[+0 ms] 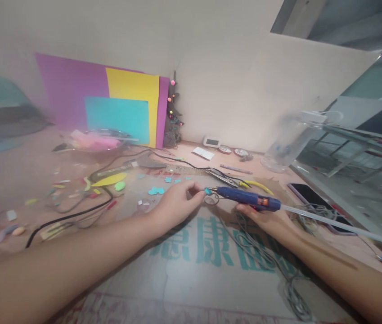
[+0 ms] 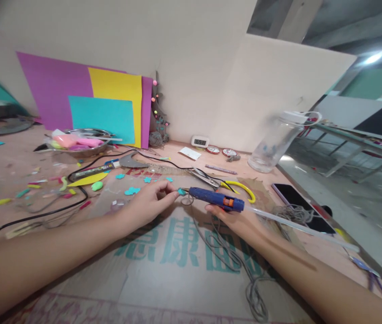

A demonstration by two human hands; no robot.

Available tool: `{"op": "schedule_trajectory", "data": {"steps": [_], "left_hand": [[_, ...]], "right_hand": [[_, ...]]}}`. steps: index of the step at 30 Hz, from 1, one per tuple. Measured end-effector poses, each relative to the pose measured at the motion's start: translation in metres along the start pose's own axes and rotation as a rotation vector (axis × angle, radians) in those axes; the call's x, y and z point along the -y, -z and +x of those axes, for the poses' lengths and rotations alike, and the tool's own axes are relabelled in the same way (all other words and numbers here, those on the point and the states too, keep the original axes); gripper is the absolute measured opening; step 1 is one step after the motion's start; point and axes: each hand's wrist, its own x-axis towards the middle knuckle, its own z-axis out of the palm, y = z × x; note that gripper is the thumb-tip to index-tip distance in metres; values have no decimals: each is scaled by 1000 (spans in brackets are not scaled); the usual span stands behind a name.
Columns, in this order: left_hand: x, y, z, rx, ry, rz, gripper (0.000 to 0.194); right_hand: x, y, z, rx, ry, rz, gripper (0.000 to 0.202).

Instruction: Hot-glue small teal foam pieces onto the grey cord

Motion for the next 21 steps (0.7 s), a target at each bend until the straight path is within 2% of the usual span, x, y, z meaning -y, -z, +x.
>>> {"op": "schedule_trajectory", "data": {"steps": [5,13,21], "left_hand": [[-2,1,1,18,-1,0,15],[1,1,-1,23,9,9,20],[4,-1,2,1,21,-27,23]], "right_hand": [[3,0,1,-14,-30,12,21],[3,7,-3,19,71,7,22],[4,7,-3,-25,64,21,22]]}}
